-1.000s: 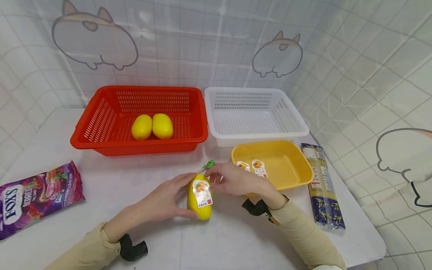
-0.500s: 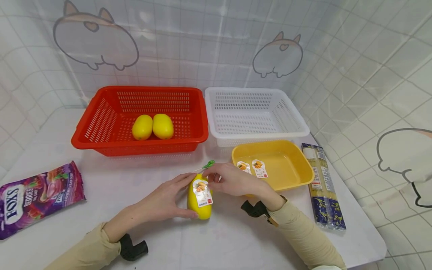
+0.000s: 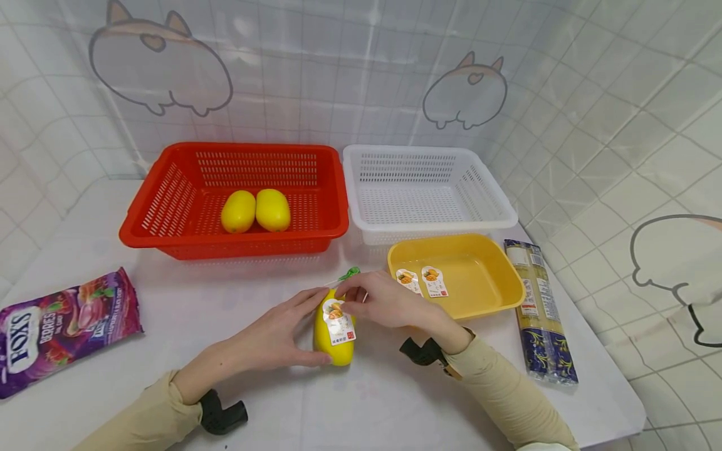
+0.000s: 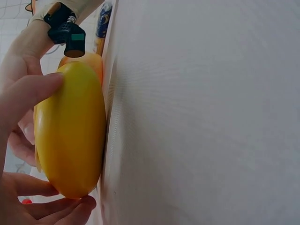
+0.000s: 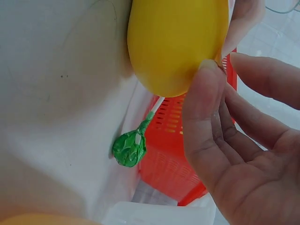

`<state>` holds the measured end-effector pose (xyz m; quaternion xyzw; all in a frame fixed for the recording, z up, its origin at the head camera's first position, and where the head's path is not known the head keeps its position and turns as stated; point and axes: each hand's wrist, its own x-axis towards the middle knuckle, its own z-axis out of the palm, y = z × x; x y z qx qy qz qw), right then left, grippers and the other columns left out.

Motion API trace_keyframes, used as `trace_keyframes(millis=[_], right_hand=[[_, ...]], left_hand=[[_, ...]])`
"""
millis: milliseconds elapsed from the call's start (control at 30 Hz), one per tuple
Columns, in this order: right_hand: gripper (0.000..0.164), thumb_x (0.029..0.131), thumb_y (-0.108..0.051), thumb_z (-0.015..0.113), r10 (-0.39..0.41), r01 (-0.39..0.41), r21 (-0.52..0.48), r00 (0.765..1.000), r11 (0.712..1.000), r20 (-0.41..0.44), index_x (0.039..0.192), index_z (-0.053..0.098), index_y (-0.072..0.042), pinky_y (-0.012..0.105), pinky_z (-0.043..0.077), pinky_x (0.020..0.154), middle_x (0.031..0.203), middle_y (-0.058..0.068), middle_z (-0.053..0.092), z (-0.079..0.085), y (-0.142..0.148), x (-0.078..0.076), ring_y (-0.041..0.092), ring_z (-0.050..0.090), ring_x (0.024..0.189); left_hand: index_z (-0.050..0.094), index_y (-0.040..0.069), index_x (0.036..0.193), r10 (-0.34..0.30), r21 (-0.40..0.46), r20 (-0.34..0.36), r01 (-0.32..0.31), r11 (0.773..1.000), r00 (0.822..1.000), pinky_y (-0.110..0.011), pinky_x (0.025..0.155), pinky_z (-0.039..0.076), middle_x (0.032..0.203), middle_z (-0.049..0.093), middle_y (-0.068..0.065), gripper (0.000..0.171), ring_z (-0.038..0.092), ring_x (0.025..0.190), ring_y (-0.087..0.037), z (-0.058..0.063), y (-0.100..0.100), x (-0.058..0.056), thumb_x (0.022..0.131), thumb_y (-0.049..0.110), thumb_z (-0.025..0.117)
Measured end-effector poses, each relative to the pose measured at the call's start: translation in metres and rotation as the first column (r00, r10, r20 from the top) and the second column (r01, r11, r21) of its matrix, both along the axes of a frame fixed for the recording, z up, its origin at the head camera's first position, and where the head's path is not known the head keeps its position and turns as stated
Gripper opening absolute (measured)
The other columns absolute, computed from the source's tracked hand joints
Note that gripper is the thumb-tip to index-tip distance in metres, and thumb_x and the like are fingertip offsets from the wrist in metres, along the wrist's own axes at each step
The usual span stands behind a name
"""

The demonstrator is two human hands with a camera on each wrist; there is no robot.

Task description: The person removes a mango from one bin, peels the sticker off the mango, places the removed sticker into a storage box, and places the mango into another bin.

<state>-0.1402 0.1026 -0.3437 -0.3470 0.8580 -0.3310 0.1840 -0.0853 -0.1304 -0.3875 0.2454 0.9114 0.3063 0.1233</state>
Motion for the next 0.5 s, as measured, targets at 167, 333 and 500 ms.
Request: trace_keyframes(millis=[167, 333, 500], right_hand=[[0.02, 0.091, -0.012, 0.073, -0.007, 0.007, -0.005, 1.0, 1.0, -0.006, 0.111, 0.071, -0.008, 0.021, 0.054, 0.073, 0.088, -0.004, 0.064, -0.0005, -0.0006, -0.0002, 0.011, 0.058, 0.08], [0.02, 0.091, -0.013, 0.073, -0.019, 0.019, -0.008, 1.0, 1.0, 0.0, 0.111, 0.072, -0.009, 0.021, 0.053, 0.072, 0.087, -0.004, 0.064, 0.0004, -0.0012, 0.001, 0.01, 0.057, 0.08], [0.018, 0.092, -0.013, 0.073, -0.033, 0.033, -0.012, 0.999, 0.999, 0.016, 0.11, 0.072, -0.009, 0.022, 0.053, 0.071, 0.086, -0.004, 0.064, 0.0014, -0.0022, 0.002, 0.011, 0.058, 0.079]], left_hand=[[0.029, 0.015, 0.158, -0.004, -0.003, -0.004, 0.004, 1.0, 1.0, -0.055, 0.109, 0.042, 0.161, 0.032, -0.004, 0.111, 0.043, 0.14, -0.028, 0.0001, 0.0002, 0.0005, 0.073, 0.066, 0.079], [0.03, 0.014, 0.158, 0.003, -0.004, 0.005, -0.003, 1.0, 1.0, -0.056, 0.11, 0.042, 0.162, 0.031, -0.004, 0.113, 0.041, 0.141, -0.029, -0.0008, 0.0005, 0.0005, 0.072, 0.069, 0.077], [0.03, 0.013, 0.158, 0.007, 0.002, 0.01, -0.007, 1.0, 1.0, -0.056, 0.11, 0.041, 0.161, 0.032, -0.005, 0.114, 0.041, 0.141, -0.029, -0.0005, 0.0009, 0.0007, 0.071, 0.071, 0.077]])
